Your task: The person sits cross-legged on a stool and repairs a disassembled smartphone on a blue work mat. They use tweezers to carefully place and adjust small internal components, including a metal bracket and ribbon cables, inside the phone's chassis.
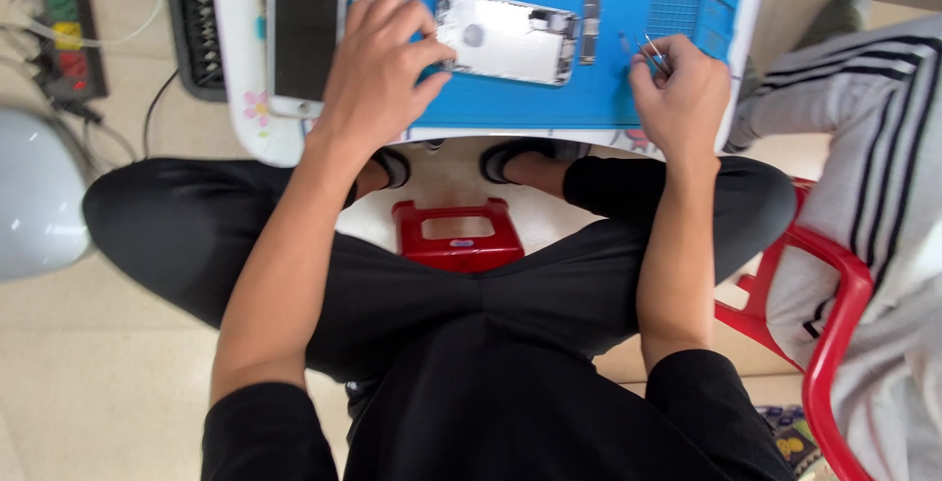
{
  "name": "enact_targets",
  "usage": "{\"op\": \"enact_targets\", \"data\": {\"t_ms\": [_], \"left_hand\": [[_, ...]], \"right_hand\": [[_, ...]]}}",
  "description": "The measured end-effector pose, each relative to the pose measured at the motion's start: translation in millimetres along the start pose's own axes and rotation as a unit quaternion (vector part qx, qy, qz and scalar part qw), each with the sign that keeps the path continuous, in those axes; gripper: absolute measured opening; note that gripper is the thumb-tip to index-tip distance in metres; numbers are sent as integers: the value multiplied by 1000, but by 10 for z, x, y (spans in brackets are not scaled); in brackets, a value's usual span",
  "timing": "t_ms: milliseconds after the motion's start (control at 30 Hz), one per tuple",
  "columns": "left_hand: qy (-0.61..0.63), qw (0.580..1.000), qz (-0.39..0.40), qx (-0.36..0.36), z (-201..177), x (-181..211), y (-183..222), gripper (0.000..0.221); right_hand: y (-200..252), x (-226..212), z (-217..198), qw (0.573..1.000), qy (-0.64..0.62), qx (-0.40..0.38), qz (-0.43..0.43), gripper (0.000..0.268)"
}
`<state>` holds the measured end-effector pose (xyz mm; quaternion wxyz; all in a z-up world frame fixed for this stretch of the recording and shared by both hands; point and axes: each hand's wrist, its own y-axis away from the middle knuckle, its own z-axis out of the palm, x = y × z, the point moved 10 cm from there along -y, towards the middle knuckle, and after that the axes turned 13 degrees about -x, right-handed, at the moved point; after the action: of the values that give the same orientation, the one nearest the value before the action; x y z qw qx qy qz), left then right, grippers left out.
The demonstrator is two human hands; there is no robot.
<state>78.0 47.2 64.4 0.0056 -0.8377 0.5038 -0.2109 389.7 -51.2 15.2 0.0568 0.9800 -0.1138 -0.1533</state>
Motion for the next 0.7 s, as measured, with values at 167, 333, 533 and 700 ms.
{"op": "enact_targets", "data": {"t_ms": [167,333,533,700], "left_hand": [[-28,999,-23,-23,-29,1,-11,17],[-45,998,-32,-33,94,-59,-10,17],[-35,999,-25,-19,66,-11,16,15],[-33,999,-36,-14,60,-47,69,13]], "right_hand": [[226,172,-258,993,-86,56,50,16],[263,-238,-258,983,-148,103,-35,15],[29,-264,-10,982,-21,177,-60,6],[-136,-235,72,990,45,133,-12,9]]}}
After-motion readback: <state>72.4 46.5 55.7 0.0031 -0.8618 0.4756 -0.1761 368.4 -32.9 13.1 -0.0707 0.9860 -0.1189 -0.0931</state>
